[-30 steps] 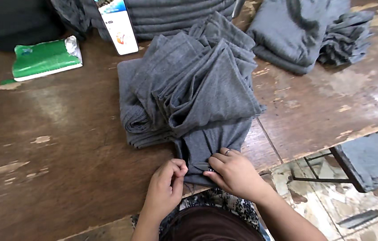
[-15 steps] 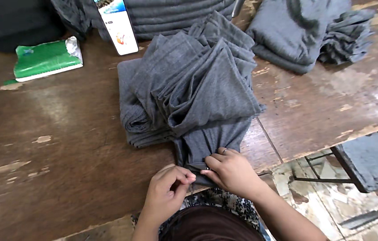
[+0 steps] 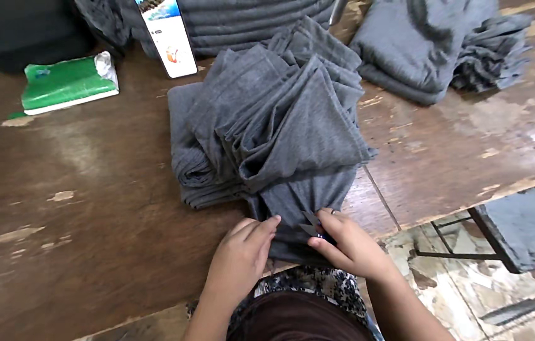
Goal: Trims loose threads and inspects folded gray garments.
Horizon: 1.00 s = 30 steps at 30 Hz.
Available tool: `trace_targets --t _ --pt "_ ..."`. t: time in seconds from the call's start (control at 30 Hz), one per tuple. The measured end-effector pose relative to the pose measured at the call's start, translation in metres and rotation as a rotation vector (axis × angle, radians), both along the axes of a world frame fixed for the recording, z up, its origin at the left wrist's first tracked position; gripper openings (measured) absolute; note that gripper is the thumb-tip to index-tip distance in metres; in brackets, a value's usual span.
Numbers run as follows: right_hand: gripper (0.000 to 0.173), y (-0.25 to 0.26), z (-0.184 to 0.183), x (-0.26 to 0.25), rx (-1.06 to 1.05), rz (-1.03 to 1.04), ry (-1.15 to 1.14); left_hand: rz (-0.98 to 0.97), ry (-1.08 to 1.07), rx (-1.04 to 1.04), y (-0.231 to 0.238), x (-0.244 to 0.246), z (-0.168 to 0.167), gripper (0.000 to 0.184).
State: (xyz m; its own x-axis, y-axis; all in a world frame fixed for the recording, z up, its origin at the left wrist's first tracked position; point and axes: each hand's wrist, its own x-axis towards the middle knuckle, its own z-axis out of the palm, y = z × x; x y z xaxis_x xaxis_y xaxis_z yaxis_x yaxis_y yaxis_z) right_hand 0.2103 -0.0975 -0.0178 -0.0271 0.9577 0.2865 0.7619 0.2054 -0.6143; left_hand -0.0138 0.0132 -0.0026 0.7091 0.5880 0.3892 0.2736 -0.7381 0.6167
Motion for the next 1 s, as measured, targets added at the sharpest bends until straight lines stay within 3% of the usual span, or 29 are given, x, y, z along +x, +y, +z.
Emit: trace_targets --t 0.13,0.33,0.53,0.8,1.0 --pt "0.055 -0.001 0.0 0.001 -0.003 0.009 0.011 0.068 0.25 -0.071 -0.003 0.01 0.009 0.036" --pt "0.057 0.0 0.0 0.001 -0.007 -0.007 0.021 0.056 0.463 0.094 -0.01 0.026 0.021 0.031" --pt "0.055 -0.001 -0.001 -0.01 -0.021 -0.011 -0.11 0.057 0.273 0.012 -0.003 0.017 -0.003 0.027" --pt "0.055 0.001 0.003 -0.021 -0.122 -0.008 -0.3 0.09 0.089 -0.2 -0.011 0.006 -0.005 0.027" --pt "0.054 0.004 0.003 -0.027 -0.106 -0.057 -0.38 0.163 0.006 0.002 -0.013 0.004 -0.008 0.019"
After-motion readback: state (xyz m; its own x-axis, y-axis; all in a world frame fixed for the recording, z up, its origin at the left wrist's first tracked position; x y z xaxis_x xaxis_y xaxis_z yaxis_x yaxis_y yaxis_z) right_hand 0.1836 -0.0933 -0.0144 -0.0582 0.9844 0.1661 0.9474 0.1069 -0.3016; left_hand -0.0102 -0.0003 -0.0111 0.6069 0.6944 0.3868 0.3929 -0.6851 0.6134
